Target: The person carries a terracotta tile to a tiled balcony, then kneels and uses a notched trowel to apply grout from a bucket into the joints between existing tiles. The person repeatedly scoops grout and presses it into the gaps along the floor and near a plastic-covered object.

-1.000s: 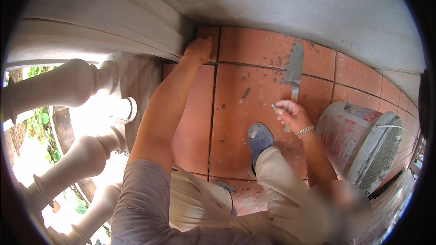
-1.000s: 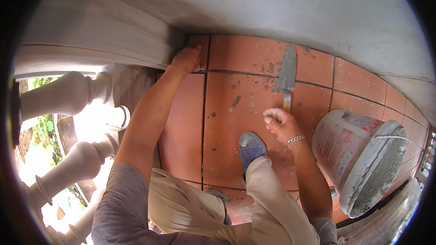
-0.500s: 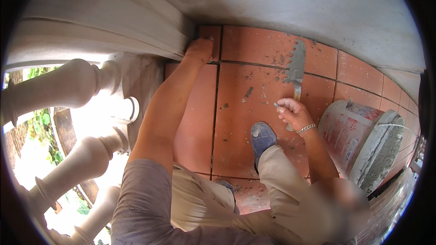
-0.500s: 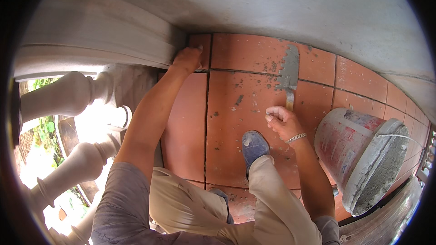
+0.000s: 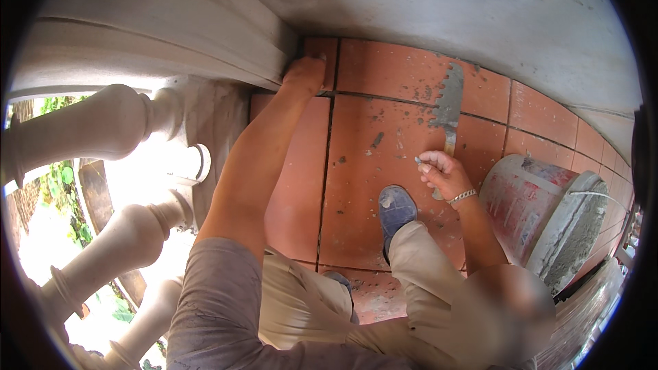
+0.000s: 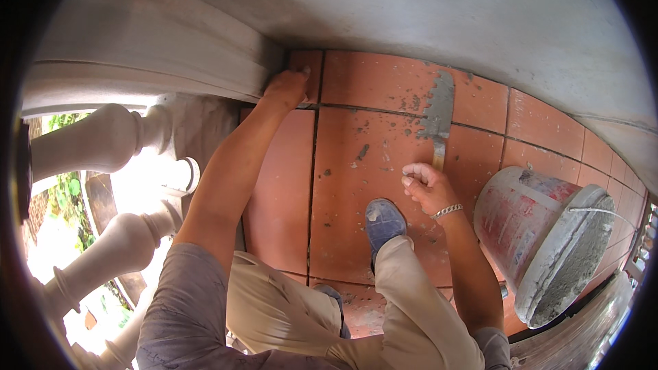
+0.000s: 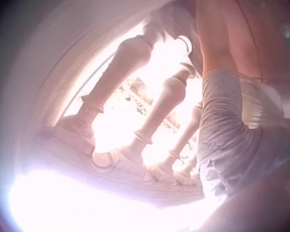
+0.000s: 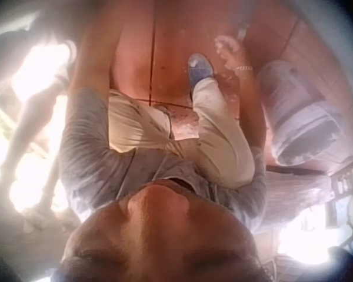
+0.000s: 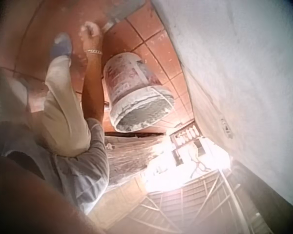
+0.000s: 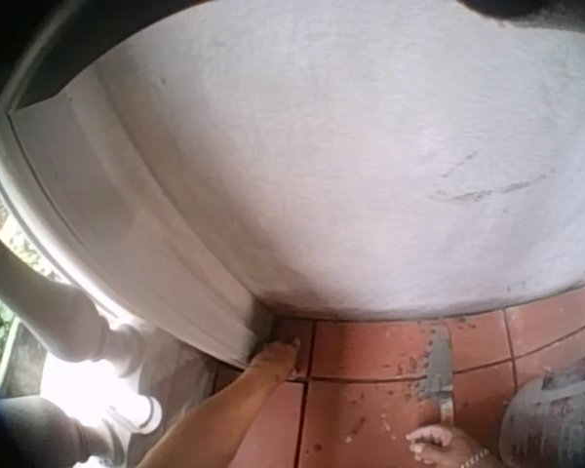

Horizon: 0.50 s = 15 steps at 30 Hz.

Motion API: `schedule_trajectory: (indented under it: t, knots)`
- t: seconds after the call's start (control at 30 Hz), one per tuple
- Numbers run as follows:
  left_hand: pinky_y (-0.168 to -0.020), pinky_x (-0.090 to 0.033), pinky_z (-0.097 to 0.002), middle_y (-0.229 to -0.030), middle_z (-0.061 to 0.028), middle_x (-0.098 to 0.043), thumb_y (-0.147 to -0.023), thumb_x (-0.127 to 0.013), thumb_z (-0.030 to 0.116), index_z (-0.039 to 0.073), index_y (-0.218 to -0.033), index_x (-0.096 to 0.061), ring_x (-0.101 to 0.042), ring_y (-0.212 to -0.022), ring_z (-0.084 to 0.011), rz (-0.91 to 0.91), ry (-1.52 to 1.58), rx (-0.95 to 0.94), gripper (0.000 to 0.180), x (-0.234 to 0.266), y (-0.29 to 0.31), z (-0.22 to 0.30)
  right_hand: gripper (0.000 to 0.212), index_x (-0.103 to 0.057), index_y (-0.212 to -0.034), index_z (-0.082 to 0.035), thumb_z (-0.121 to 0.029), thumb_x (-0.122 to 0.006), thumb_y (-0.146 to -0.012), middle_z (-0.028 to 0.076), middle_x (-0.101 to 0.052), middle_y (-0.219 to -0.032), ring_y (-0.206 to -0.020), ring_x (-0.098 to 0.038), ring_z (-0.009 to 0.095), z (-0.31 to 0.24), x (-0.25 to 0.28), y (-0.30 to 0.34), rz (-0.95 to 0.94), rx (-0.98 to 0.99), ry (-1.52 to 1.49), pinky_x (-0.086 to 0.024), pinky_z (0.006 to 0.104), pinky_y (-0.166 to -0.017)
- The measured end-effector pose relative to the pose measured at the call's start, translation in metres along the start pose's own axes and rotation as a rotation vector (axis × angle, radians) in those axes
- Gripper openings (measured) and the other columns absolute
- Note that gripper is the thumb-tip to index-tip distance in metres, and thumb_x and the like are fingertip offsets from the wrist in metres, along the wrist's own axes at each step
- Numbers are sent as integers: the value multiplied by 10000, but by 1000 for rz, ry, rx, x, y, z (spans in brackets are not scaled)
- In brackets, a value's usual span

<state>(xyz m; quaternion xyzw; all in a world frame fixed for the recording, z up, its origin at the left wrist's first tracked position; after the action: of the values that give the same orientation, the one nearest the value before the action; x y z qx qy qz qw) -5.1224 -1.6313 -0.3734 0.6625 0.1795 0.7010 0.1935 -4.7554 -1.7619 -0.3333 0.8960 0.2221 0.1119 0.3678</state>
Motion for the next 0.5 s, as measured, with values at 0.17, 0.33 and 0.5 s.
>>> schedule_trajectory:
  t: [0.17,0.33,0.5]
  knots:
    - [-912,-572,-434,-1224,-253,-625,-897,-664,108,14,-1278,-532,-651,-1118,-380,-18,14,15,414,-7,-6,-3,338,-614,-1236,1,-175,-667,-953,67,-679,-1041,-843,-645,121,0,-1,-1,-1,-1,-21,-526,269,-699]
    - [-933,-565,-440,-1260,-243,-606,-835,-746,137,47,-1403,-459,-639,-1133,-382,-41,27,43,643,-11,-10,-6,333,-616,-1235,0,-169,-665,-953,64,-678,-1040,-842,-646,120,1,-1,-1,9,-13,-14,-525,268,-700]
    - [-932,-565,-440,-1270,-244,-605,-827,-757,145,51,-1413,-457,-645,-1123,-383,-59,-22,26,665,-9,-11,-5,332,-616,-1232,3,-171,-663,-953,67,-679,-1042,-843,-648,120,0,-1,-1,0,1,-13,-527,268,-703]
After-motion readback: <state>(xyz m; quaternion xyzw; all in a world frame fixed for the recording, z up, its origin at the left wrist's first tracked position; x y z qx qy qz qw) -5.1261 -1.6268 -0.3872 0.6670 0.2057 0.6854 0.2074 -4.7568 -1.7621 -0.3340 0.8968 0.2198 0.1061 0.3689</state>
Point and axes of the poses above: each hand's wrist, its own y-axis away from the middle knuckle, its own x-axis out of the back of the hand, z = x × y, the point moved 3 cm from there along -y, towards the middle knuckle
